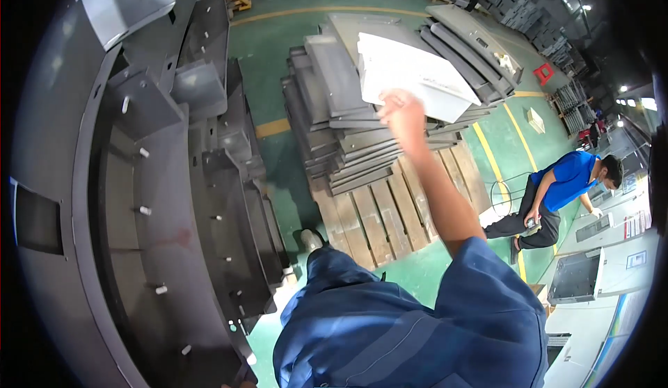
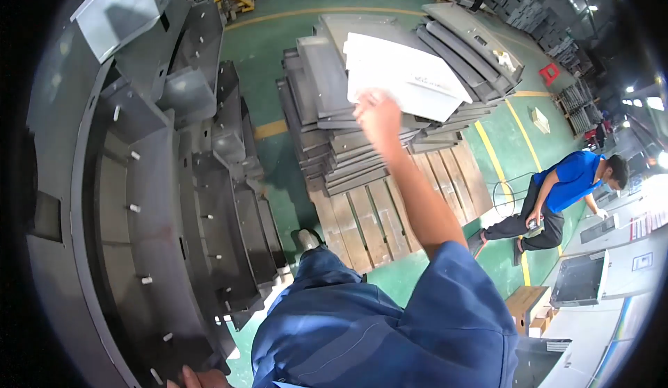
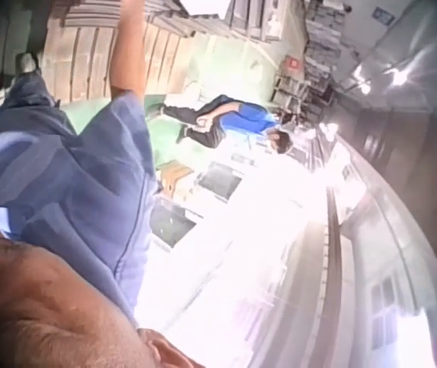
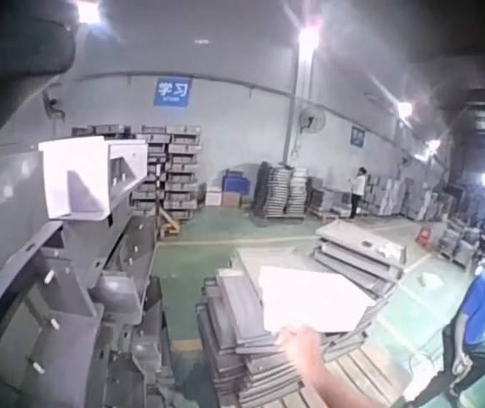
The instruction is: The person inserts plastic spacers into pre-drilled holes of metal cabinet panels by hand.
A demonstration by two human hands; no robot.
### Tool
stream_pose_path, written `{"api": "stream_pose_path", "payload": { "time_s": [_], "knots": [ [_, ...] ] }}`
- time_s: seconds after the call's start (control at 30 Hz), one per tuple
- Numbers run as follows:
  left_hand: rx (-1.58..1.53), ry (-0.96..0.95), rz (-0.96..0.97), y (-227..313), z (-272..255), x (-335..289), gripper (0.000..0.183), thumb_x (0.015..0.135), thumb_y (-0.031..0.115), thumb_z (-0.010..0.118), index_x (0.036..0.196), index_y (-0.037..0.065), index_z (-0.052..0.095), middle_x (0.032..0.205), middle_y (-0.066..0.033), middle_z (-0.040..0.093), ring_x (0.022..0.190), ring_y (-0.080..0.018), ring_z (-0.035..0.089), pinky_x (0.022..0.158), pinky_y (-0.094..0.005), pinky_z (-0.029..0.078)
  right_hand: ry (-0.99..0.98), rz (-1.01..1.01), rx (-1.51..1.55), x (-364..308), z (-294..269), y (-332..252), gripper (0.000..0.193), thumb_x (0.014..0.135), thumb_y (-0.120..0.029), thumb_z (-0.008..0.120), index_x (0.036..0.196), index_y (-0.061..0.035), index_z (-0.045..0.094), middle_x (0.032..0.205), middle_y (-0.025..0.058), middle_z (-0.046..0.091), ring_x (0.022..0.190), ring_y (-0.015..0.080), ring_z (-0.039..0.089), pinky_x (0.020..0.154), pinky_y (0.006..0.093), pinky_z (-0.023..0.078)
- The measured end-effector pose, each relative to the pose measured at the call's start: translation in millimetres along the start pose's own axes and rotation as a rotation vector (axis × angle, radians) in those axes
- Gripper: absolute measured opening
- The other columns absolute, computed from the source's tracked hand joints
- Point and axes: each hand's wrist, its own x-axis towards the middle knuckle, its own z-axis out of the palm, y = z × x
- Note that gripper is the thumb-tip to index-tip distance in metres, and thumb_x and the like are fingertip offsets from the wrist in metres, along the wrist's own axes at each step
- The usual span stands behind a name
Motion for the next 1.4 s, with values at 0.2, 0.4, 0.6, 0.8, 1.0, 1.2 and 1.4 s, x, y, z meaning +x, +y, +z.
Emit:
{"api": "stream_pose_path", "payload": {
  "time_s": [0.2,0.4,0.6,0.8,1.0,1.2,1.4],
  "knots": [
    [-0.03,0.09,-0.171,13.0,22.6,12.0,0.013,0.078,0.016,0.054,0.069,0.012,0.062,0.087,-0.0097,0.054,0.089,-0.0235,0.049,0.094,-0.0408,0.031,0.01,-0.315,-1.531,214.9,-122.5,46.2,0.021,0.072,-0.017,0.056,0.084,-0.0011,0.064,0.078,0.0101,0.066,0.064,0.0207,0.062,0.057,0.0309,0.049],
    [0.099,0.057,-0.292,20.3,78.5,20.6,0.013,0.078,0.017,0.055,0.069,0.011,0.062,0.085,-0.0093,0.053,0.088,-0.0234,0.049,0.092,-0.0413,0.031,-0.749,0.074,-1.429,248.6,-69.9,133.6,0.035,0.071,-0.026,0.056,0.102,-0.0096,0.065,0.1,0.0133,0.064,0.093,0.0273,0.06,0.081,0.0392,0.045],
    [0.368,-0.223,-0.351,31.7,23.7,41.3,0.013,0.078,0.018,0.057,0.069,0.01,0.061,0.083,-0.0089,0.053,0.086,-0.0232,0.048,0.091,-0.0418,0.031,-0.82,-0.083,-1.556,256.5,-83.3,86.9,0.027,0.069,-0.018,0.053,0.081,0.004,0.065,0.085,0.0265,0.061,0.077,0.0369,0.063,0.069,0.0417,0.048],
    [0.48,-0.271,-0.327,36.7,26.1,47.6,0.013,0.078,0.017,0.057,0.068,0.01,0.061,0.082,-0.0086,0.053,0.085,-0.0229,0.048,0.09,-0.0421,0.03,-0.744,-0.181,-1.509,269.0,-65.2,112.6,0.029,0.068,-0.023,0.057,0.077,0.0038,0.064,0.082,0.0254,0.06,0.076,0.0362,0.061,0.067,0.04,0.046],
    [0.456,-0.242,-0.349,40.7,21.3,50.4,0.013,0.078,0.017,0.058,0.068,0.009,0.061,0.08,-0.0083,0.052,0.083,-0.0226,0.048,0.09,-0.0426,0.03,-0.556,-0.16,-1.631,230.7,-45.3,78.3,0.031,0.075,-0.021,0.051,0.091,0.0023,0.064,0.094,0.0237,0.061,0.091,0.0376,0.059,0.082,0.0416,0.046],
    [0.424,-0.217,-0.374,42.5,18.3,45.4,0.013,0.078,0.017,0.058,0.068,0.009,0.061,0.078,-0.008,0.052,0.082,-0.0223,0.047,0.09,-0.0429,0.03,-0.015,-0.122,-1.02,221.2,-35.1,-24.1,0.033,0.087,-0.031,0.047,0.099,-0.0026,0.059,0.082,0.0163,0.065,0.074,0.0273,0.064,0.07,0.0384,0.05],
    [0.5,-0.279,-0.407,44.9,13.4,48.1,0.012,0.075,0.016,0.061,0.066,0.008,0.061,0.071,-0.0067,0.051,0.075,-0.0208,0.048,0.091,-0.0422,0.031,-0.894,-0.144,0.206,31.8,90.9,-54.6,0.023,0.093,-0.011,0.035,0.11,0.0017,0.042,0.084,0.0209,0.061,0.066,0.0266,0.063,0.058,0.0326,0.054]
  ]
}}
